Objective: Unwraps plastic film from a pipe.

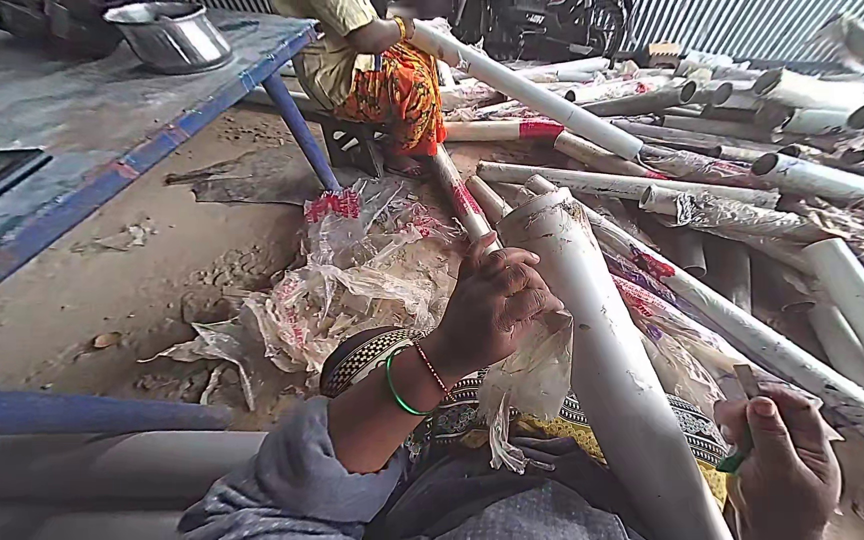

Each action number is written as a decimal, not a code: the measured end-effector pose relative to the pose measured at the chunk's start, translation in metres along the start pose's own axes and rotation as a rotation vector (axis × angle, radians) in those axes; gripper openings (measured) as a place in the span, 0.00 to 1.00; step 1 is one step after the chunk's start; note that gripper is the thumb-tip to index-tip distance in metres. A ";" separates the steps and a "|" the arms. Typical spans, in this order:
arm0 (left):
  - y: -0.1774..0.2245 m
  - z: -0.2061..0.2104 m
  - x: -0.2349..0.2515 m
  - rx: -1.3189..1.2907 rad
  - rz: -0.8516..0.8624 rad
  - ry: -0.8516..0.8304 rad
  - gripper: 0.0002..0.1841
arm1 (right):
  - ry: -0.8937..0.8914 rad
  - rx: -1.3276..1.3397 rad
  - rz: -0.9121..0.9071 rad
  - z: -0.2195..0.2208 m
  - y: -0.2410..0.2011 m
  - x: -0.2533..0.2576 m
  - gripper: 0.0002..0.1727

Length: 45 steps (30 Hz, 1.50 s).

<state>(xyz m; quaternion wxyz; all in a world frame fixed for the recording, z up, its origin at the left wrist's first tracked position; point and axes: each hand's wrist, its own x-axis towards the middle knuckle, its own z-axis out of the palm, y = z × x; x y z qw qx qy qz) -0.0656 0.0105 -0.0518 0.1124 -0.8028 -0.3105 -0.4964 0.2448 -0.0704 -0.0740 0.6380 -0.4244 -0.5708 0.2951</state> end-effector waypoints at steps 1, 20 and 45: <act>0.001 0.001 0.000 0.000 -0.005 0.005 0.06 | -0.023 0.001 -0.037 0.006 -0.008 0.018 0.02; -0.001 0.008 -0.014 -0.084 -0.093 0.093 0.07 | -0.436 -1.105 -0.603 0.078 -0.056 0.144 0.22; -0.009 0.026 -0.019 -0.205 -0.084 0.188 0.07 | -0.573 -0.475 -0.544 0.161 -0.033 0.159 0.10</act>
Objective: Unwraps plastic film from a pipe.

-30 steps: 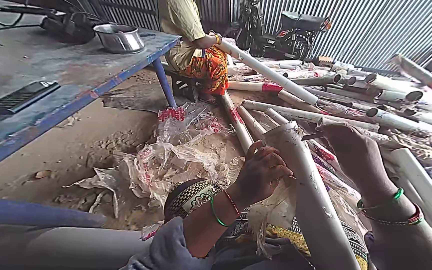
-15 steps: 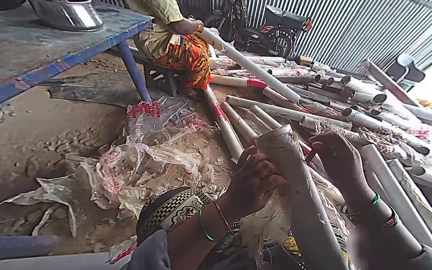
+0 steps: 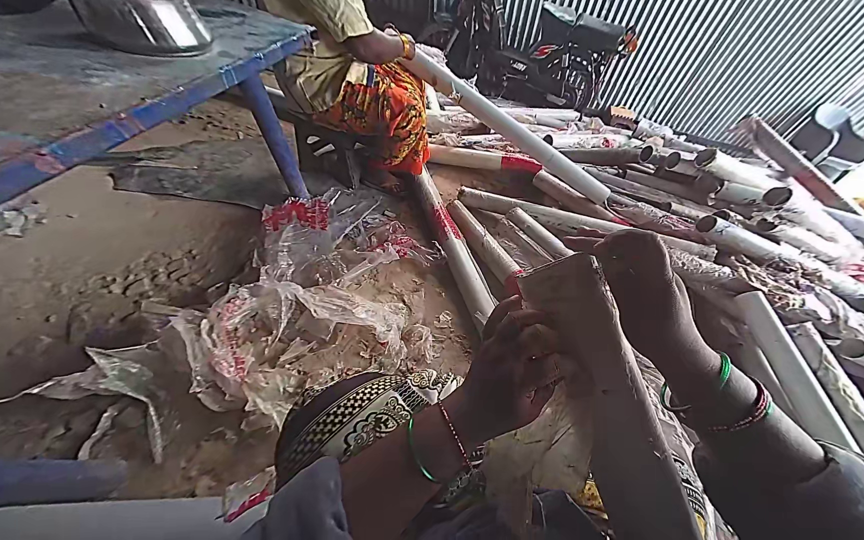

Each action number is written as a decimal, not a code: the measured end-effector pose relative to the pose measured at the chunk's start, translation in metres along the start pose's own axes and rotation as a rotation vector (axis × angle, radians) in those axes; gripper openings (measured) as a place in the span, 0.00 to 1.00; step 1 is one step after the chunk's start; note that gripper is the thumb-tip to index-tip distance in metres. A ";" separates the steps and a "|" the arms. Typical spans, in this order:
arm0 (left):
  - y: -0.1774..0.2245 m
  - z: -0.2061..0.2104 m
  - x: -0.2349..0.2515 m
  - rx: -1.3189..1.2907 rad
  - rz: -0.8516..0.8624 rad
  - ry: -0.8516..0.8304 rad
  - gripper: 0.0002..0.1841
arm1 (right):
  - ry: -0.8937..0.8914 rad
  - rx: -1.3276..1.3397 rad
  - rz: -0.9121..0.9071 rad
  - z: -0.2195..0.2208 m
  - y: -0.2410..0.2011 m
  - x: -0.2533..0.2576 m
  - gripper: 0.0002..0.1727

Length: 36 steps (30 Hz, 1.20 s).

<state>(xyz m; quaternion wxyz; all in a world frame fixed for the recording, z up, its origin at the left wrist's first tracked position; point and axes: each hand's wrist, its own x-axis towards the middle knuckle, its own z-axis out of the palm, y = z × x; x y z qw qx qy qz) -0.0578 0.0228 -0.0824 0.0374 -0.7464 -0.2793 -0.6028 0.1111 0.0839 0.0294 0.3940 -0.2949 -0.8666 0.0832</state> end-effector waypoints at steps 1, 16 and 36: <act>0.000 0.000 0.000 0.003 -0.003 -0.010 0.07 | -0.032 -0.089 -0.073 0.003 -0.005 0.006 0.11; -0.012 -0.036 -0.008 0.065 0.126 -0.140 0.11 | -0.104 -0.472 -0.268 0.010 -0.008 0.023 0.11; -0.135 -0.166 -0.034 0.491 -0.704 -0.406 0.21 | -0.060 -0.453 0.333 -0.015 0.015 0.027 0.17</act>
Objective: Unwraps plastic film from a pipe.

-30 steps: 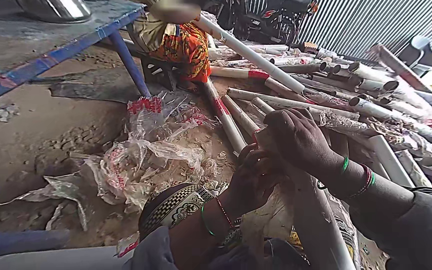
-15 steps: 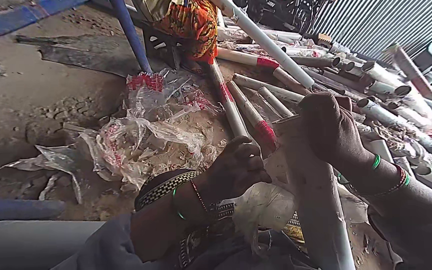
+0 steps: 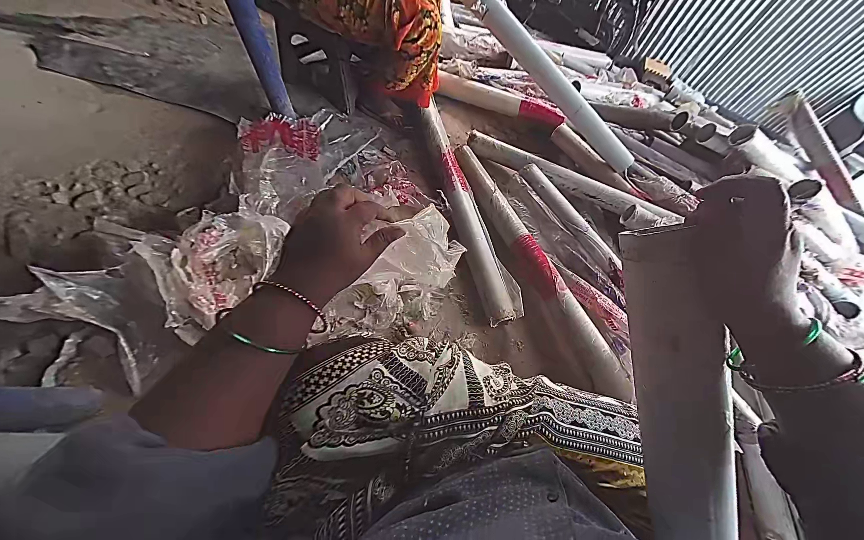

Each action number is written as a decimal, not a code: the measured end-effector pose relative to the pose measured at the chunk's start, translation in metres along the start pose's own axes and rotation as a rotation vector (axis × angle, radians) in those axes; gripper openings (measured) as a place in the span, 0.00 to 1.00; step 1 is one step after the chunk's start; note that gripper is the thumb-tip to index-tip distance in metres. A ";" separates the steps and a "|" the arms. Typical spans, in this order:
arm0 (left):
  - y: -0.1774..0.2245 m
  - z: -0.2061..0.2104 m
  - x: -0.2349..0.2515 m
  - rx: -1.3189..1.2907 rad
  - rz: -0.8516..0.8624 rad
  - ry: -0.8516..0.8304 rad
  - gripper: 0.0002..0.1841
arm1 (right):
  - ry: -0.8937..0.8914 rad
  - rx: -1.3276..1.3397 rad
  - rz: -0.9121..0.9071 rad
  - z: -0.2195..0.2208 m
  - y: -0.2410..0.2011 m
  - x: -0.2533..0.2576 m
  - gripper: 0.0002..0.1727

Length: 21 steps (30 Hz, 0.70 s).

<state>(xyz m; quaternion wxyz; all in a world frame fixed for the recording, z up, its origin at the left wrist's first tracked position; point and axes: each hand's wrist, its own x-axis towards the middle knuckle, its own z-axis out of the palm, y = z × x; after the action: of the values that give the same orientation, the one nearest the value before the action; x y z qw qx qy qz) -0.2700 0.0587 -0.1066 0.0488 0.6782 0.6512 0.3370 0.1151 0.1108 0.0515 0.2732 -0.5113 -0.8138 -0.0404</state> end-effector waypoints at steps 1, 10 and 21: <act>0.002 0.005 0.010 -0.006 -0.031 0.014 0.19 | 0.003 -0.007 -0.004 0.001 0.000 0.000 0.18; -0.092 0.002 0.024 0.001 -0.840 0.054 0.22 | -0.032 0.031 0.044 0.003 0.008 -0.009 0.20; -0.167 -0.059 -0.079 -0.021 -0.844 0.323 0.38 | 0.044 0.048 -0.094 0.006 0.012 -0.006 0.16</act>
<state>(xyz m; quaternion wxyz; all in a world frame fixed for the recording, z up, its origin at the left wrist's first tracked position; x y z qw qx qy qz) -0.4372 -0.0109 -0.1769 0.0865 0.2913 0.8667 0.3955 0.1253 0.1136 0.0406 0.3009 -0.4647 -0.8316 -0.0448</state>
